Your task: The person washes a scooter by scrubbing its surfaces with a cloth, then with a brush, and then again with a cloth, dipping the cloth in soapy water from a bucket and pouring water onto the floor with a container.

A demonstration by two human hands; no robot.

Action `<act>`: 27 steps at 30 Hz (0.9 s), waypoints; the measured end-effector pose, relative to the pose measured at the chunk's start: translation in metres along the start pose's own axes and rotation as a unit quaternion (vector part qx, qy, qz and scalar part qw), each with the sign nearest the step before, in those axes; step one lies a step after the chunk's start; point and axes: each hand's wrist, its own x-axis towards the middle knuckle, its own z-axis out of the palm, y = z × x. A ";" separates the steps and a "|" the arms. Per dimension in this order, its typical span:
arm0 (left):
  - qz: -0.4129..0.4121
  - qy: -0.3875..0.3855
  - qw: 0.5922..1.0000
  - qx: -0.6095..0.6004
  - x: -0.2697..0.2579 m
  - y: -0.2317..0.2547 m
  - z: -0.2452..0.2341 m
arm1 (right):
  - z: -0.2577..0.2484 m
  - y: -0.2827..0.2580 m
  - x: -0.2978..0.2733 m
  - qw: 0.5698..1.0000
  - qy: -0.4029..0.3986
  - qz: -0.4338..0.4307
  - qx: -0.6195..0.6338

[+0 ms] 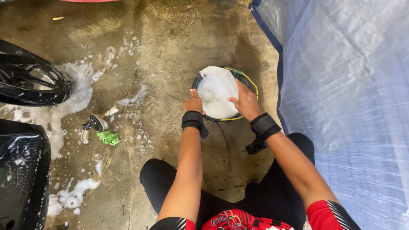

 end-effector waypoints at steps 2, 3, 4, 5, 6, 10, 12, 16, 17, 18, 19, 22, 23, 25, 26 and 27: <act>0.001 0.002 1.000 -0.004 0.003 -0.002 0.003 | 0.028 0.014 0.001 1.000 -0.013 0.017 -0.012; 0.005 0.005 1.000 -0.009 0.004 -0.002 0.004 | 0.042 0.021 0.001 0.999 -0.024 0.033 -0.026; 0.004 0.006 1.000 -0.008 0.004 -0.001 0.004 | 0.048 0.025 0.002 0.999 -0.024 0.033 -0.024; 0.009 0.015 1.000 -0.003 0.003 -0.001 0.004 | 0.054 0.028 0.003 0.997 -0.039 0.049 -0.049; 0.013 0.024 1.000 0.001 0.000 -0.002 0.005 | 0.061 0.028 0.003 0.994 -0.056 0.064 -0.073; 0.007 0.017 1.000 -0.002 -0.003 0.000 0.001 | 0.074 0.035 0.011 0.983 -0.091 0.137 -0.079; 0.009 0.042 0.999 -0.003 -0.001 0.001 0.004 | 0.087 0.051 0.010 0.981 -0.094 0.156 -0.069; 0.009 0.044 0.999 -0.011 -0.004 0.001 0.001 | 0.113 0.074 0.007 0.975 -0.133 0.164 -0.064; 0.008 0.045 0.999 -0.009 -0.005 0.002 0.000 | 0.120 0.079 0.006 0.973 -0.128 0.184 -0.062; 0.007 0.047 0.999 -0.006 -0.005 0.002 -0.001 | 0.128 0.085 0.007 0.970 -0.122 0.203 -0.059; 0.005 0.048 0.999 -0.005 -0.003 0.002 -0.002 | 0.154 0.120 0.010 0.970 -0.121 0.201 -0.057; 0.004 0.044 0.999 0.004 -0.003 0.003 0.000 | 0.200 0.193 0.011 0.962 -0.086 0.247 -0.076; 0.006 0.042 0.999 0.006 -0.002 0.002 0.000 | 0.196 0.193 0.014 0.963 -0.081 0.254 -0.046; 0.012 0.038 0.999 0.005 -0.005 0.002 0.002 | 0.193 0.207 0.010 0.961 -0.076 0.265 -0.019; 0.011 0.042 0.999 0.000 -0.007 0.002 0.000 | 0.196 0.220 0.010 0.967 -0.047 0.249 0.000; 0.011 0.047 0.999 -0.006 -0.009 0.002 -0.002 | 0.199 0.233 0.011 0.972 -0.018 0.232 0.020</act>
